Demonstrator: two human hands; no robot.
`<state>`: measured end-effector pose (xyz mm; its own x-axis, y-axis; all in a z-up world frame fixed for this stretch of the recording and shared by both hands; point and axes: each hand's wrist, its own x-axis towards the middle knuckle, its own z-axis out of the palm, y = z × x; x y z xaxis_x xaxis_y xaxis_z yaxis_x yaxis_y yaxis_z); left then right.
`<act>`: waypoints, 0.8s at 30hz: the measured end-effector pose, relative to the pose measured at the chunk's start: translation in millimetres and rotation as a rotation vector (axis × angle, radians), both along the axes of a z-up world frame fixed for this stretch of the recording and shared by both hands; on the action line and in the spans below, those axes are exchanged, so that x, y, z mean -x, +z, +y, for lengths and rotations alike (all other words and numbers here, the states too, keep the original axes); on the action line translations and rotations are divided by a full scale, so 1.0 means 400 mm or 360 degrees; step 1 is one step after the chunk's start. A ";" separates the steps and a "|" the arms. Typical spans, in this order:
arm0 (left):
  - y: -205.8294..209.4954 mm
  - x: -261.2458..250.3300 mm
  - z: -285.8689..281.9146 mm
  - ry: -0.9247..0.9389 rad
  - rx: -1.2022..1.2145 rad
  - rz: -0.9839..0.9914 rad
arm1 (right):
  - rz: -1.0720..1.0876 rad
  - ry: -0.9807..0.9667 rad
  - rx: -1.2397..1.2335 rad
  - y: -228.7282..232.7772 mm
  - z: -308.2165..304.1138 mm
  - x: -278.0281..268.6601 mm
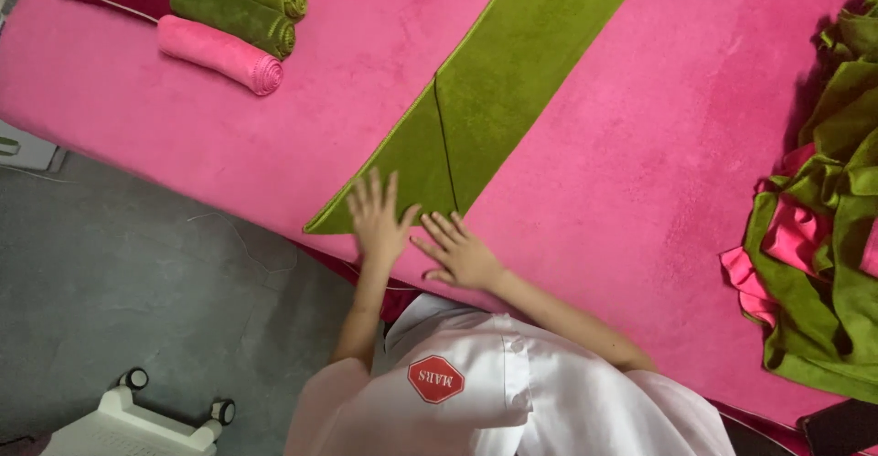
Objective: Folding and rolling a towel into a decorative cylinder on a treatment bed.
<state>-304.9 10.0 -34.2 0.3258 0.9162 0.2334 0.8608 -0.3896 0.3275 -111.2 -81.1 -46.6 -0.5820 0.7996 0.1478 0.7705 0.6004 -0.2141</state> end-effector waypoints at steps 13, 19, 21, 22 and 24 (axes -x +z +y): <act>-0.001 0.133 -0.046 0.0648 0.0081 -0.0135 | 0.0687 -0.0054 -0.0227 0.081 0.181 -0.149; -0.004 -0.211 -0.037 -0.0434 -0.0030 -0.0190 | 0.0251 -0.0366 0.0061 0.086 0.331 -0.346; -0.021 -0.262 -0.035 -0.0582 0.0020 -0.0141 | 0.0171 -0.0350 0.0062 0.088 0.375 -0.419; -0.021 -0.270 -0.032 -0.0551 0.0097 -0.0076 | 0.0065 -0.0385 0.0117 0.101 0.404 -0.459; -0.025 -0.275 -0.028 -0.0519 0.0175 -0.0009 | -0.0039 -0.0418 0.0174 0.113 0.465 -0.551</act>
<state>-194.9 -1.3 -44.2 0.6049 0.7836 0.1417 0.6948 -0.6063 0.3869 109.2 105.0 -1.6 -0.3552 0.9339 0.0407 0.9023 0.3539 -0.2463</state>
